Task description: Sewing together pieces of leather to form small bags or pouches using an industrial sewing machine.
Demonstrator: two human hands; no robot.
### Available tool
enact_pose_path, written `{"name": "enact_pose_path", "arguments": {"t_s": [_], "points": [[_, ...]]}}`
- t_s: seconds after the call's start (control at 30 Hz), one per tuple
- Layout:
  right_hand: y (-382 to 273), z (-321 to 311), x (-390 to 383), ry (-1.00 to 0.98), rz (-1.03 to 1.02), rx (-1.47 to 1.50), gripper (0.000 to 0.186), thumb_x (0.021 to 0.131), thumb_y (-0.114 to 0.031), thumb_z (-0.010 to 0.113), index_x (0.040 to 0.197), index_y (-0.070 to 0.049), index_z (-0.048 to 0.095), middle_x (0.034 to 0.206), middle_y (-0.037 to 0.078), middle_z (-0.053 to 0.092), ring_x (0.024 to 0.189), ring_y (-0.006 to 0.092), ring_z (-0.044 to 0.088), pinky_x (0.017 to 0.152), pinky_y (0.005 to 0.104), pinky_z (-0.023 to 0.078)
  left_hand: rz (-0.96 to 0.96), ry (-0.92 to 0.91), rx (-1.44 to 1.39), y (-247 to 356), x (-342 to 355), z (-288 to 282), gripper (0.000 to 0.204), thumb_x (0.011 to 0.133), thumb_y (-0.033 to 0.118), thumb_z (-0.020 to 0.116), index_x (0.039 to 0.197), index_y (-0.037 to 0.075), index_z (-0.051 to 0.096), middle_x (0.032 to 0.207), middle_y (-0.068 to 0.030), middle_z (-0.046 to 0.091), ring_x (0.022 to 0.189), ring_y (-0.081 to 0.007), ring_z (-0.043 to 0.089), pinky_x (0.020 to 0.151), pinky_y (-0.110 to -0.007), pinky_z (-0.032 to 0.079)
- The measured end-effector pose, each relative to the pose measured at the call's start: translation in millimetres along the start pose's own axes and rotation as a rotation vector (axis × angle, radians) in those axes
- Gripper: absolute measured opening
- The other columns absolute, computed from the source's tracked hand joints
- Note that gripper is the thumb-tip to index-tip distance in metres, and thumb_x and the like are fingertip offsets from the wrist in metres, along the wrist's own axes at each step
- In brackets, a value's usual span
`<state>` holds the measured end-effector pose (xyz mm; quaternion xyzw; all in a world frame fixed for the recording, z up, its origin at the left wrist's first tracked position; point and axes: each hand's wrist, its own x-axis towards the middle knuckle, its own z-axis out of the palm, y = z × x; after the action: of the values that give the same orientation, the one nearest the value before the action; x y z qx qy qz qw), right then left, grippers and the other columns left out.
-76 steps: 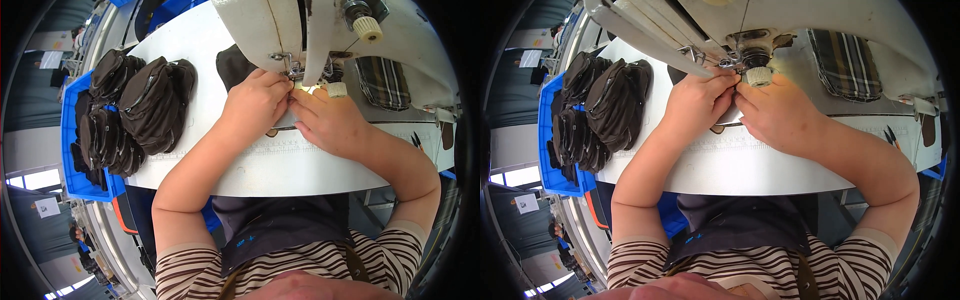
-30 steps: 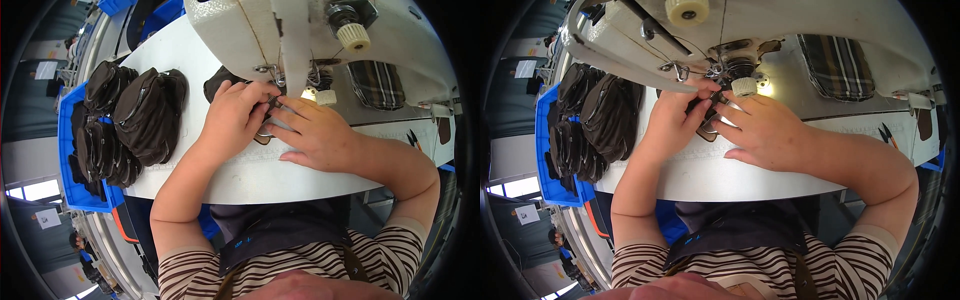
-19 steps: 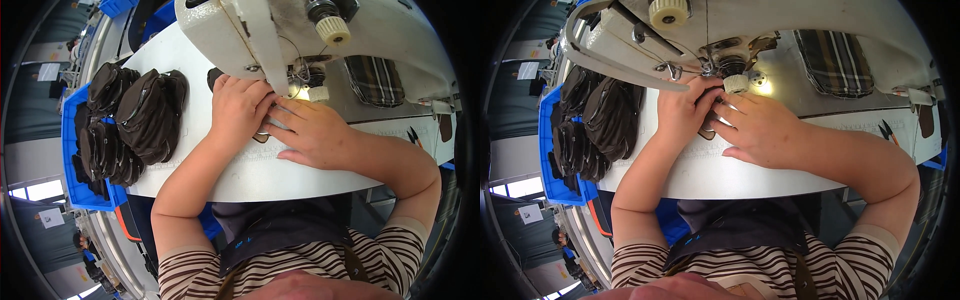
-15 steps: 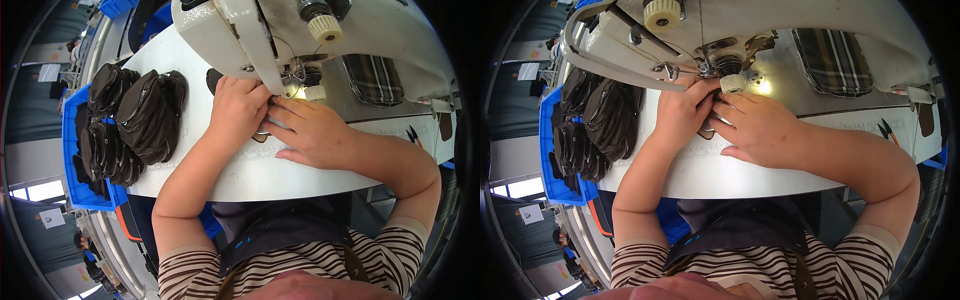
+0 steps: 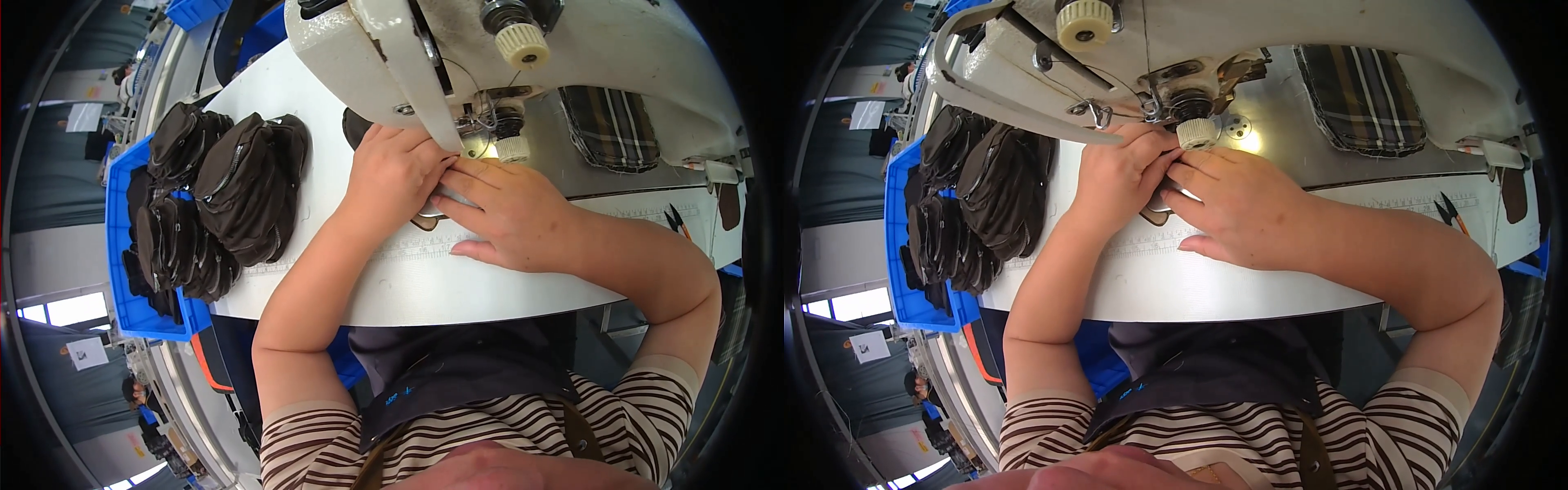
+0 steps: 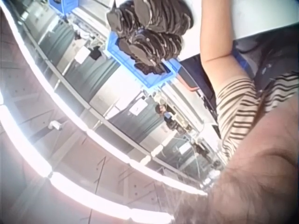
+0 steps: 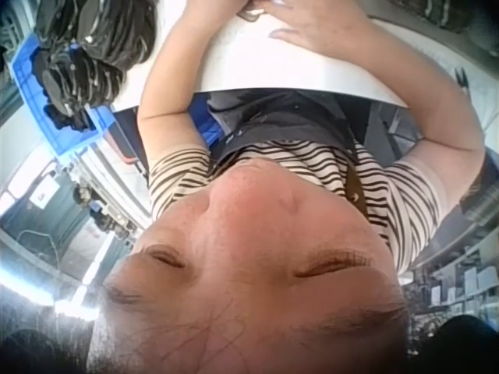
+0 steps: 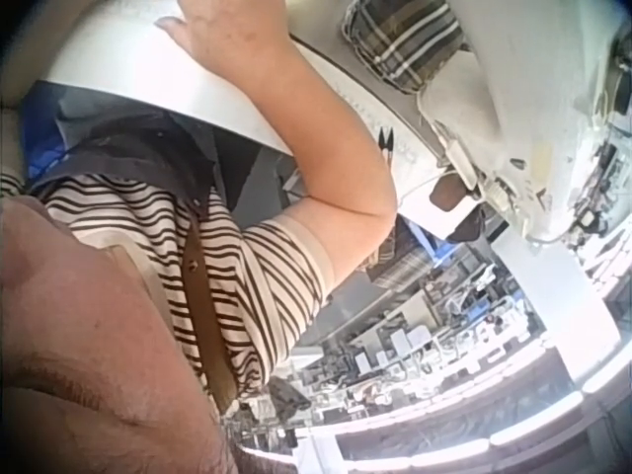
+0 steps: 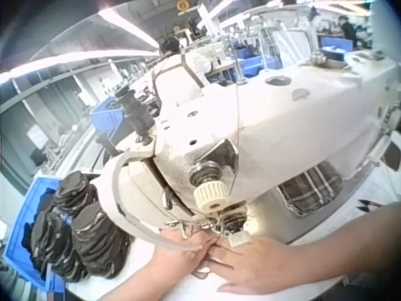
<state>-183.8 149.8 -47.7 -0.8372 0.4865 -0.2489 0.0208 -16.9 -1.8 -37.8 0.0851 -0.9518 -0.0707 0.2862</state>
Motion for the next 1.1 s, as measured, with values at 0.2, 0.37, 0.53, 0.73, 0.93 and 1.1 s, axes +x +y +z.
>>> {"name": "enact_pose_path", "arguments": {"t_s": [0.2,0.37,0.53,0.73,0.93,1.1], "points": [[0,1,-1,0.004,-0.016,-0.022,0.057,0.083,-0.037,0.083,0.125,-0.002,0.070,0.131,0.016,0.065,0.130,0.0331,0.058,0.108,0.0445,0.050,-0.119,-0.152,-0.136,-5,-3,-13,0.023,0.083,0.004,0.079,0.106,0.007,0.080,0.104,-0.0100,0.076,0.095,-0.0320,0.072,0.082,-0.040,0.058],[1,2,-1,-0.034,-0.012,-0.042,0.060,0.081,-0.036,0.085,0.129,-0.003,0.070,0.139,0.018,0.063,0.134,0.0346,0.057,0.111,0.0461,0.049,-0.108,-0.206,-0.225,-9,-3,-14,0.031,0.081,0.001,0.078,0.111,0.007,0.081,0.107,-0.0103,0.075,0.098,-0.0328,0.072,0.083,-0.040,0.058],[1,-3,3,0.019,-0.057,-0.031,0.057,0.084,-0.037,0.082,0.124,0.000,0.068,0.130,0.015,0.066,0.124,0.0290,0.060,0.100,0.0421,0.051,-0.070,-0.198,-0.222,-10,-2,-14,0.034,0.078,0.000,0.077,0.111,0.007,0.081,0.107,-0.0094,0.075,0.099,-0.0322,0.072,0.083,-0.041,0.058],[-8,-3,3,-0.005,0.019,-0.180,0.059,0.083,-0.035,0.082,0.126,0.002,0.068,0.127,0.012,0.066,0.108,0.0246,0.058,0.089,0.0377,0.048,0.013,-0.175,-0.159,-13,-2,-17,0.035,0.078,0.000,0.075,0.112,0.008,0.081,0.110,-0.0065,0.076,0.101,-0.0296,0.072,0.085,-0.041,0.058],[-7,-4,3,-0.033,0.003,-0.205,0.061,0.081,-0.039,0.083,0.124,0.002,0.068,0.127,0.012,0.067,0.107,0.0240,0.058,0.087,0.0370,0.047,0.010,-0.232,-0.114,-9,-5,-18,0.038,0.079,0.002,0.075,0.115,0.009,0.081,0.115,-0.0039,0.076,0.103,-0.0271,0.072,0.088,-0.040,0.058],[-3,-3,2,0.002,0.019,-0.196,0.056,0.081,-0.040,0.083,0.120,-0.002,0.069,0.127,0.011,0.067,0.107,0.0228,0.060,0.083,0.0371,0.047,-0.041,-0.259,-0.050,0,-5,-16,0.038,0.080,0.003,0.074,0.117,0.009,0.080,0.118,-0.0035,0.075,0.105,-0.0266,0.071,0.089,-0.039,0.058]]}}
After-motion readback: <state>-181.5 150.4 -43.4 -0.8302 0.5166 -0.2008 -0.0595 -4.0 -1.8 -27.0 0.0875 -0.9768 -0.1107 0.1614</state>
